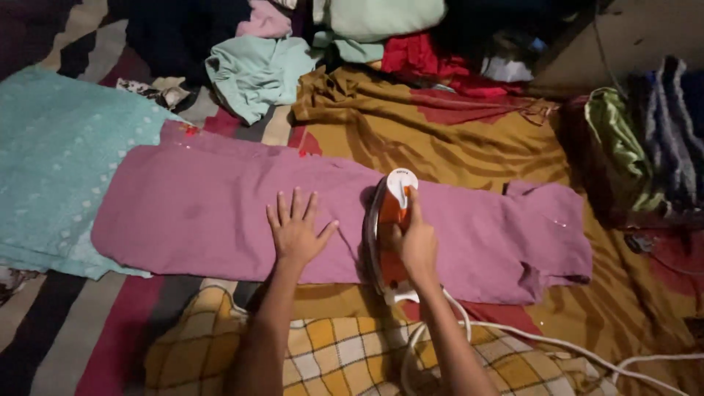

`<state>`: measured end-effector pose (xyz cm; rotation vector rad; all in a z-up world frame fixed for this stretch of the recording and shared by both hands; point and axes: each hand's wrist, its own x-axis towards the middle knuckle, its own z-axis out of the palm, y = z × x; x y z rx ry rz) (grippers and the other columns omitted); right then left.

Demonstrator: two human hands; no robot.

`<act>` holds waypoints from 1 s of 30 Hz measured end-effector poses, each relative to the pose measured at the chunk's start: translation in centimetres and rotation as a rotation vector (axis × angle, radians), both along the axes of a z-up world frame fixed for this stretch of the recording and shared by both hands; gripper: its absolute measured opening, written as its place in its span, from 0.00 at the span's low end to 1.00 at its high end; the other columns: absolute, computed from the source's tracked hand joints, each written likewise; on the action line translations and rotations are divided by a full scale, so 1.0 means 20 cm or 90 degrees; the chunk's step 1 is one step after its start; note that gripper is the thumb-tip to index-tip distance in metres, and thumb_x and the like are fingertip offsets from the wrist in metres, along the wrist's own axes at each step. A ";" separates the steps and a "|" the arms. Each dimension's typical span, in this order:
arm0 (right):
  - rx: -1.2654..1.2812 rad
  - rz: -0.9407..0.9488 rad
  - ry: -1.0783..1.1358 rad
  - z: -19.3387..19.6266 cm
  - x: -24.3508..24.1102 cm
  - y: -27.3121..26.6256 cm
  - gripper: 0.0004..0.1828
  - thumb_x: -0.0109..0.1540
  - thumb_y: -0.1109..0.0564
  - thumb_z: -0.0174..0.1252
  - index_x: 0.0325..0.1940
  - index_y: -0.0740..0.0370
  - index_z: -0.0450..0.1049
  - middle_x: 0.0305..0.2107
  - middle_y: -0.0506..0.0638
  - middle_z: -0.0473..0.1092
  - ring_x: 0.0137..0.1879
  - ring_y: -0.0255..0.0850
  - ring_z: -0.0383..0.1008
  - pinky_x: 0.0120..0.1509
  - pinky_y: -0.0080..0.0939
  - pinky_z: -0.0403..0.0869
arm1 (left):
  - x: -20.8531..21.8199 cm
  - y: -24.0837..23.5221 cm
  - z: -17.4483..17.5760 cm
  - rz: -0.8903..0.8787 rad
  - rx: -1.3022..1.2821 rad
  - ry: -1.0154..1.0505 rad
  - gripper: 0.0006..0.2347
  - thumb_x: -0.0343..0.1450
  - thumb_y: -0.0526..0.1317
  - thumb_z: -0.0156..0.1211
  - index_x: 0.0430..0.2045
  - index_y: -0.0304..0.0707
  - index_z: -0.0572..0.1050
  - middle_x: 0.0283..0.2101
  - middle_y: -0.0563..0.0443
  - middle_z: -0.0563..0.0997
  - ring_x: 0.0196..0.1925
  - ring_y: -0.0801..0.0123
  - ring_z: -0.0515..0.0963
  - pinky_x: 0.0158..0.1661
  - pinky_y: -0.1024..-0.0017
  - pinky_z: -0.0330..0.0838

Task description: Ironing a pink garment on a cloth-covered surface in a bedroom.

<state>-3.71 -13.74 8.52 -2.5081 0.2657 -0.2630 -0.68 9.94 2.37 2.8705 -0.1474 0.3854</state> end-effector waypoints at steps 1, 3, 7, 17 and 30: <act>0.001 0.001 0.006 0.01 0.03 0.01 0.51 0.54 0.61 0.63 0.78 0.41 0.50 0.29 0.67 0.75 0.33 0.66 0.77 0.37 0.63 0.73 | 0.01 0.01 -0.01 0.001 0.001 0.006 0.36 0.67 0.68 0.51 0.69 0.56 0.61 0.73 0.39 0.56 0.74 0.33 0.52 0.66 0.30 0.41; 0.007 -0.027 0.036 0.02 0.10 0.04 0.49 0.58 0.59 0.63 0.79 0.41 0.49 0.28 0.69 0.75 0.33 0.68 0.76 0.38 0.64 0.72 | 0.02 0.03 -0.05 -0.014 0.038 0.029 0.36 0.67 0.69 0.49 0.69 0.58 0.61 0.74 0.39 0.56 0.74 0.32 0.49 0.66 0.30 0.37; 0.000 -0.028 -0.004 -0.01 0.24 0.05 0.49 0.57 0.60 0.63 0.79 0.43 0.49 0.28 0.68 0.75 0.33 0.68 0.76 0.37 0.65 0.72 | 0.00 0.02 -0.02 0.000 0.051 0.041 0.35 0.68 0.69 0.49 0.70 0.59 0.61 0.75 0.39 0.55 0.76 0.34 0.48 0.67 0.31 0.36; 0.002 -0.018 -0.027 -0.03 0.02 0.13 0.50 0.56 0.63 0.62 0.79 0.45 0.49 0.24 0.67 0.73 0.30 0.67 0.75 0.33 0.63 0.71 | 0.01 0.03 0.00 0.004 0.002 0.024 0.36 0.66 0.68 0.51 0.69 0.58 0.62 0.74 0.40 0.58 0.76 0.37 0.49 0.68 0.35 0.37; 0.060 0.038 0.065 0.11 -0.31 0.28 0.50 0.54 0.65 0.63 0.77 0.44 0.52 0.23 0.67 0.72 0.28 0.63 0.76 0.33 0.58 0.71 | 0.00 0.03 -0.01 0.018 0.045 0.043 0.32 0.69 0.64 0.50 0.70 0.60 0.62 0.75 0.42 0.55 0.76 0.38 0.50 0.68 0.34 0.37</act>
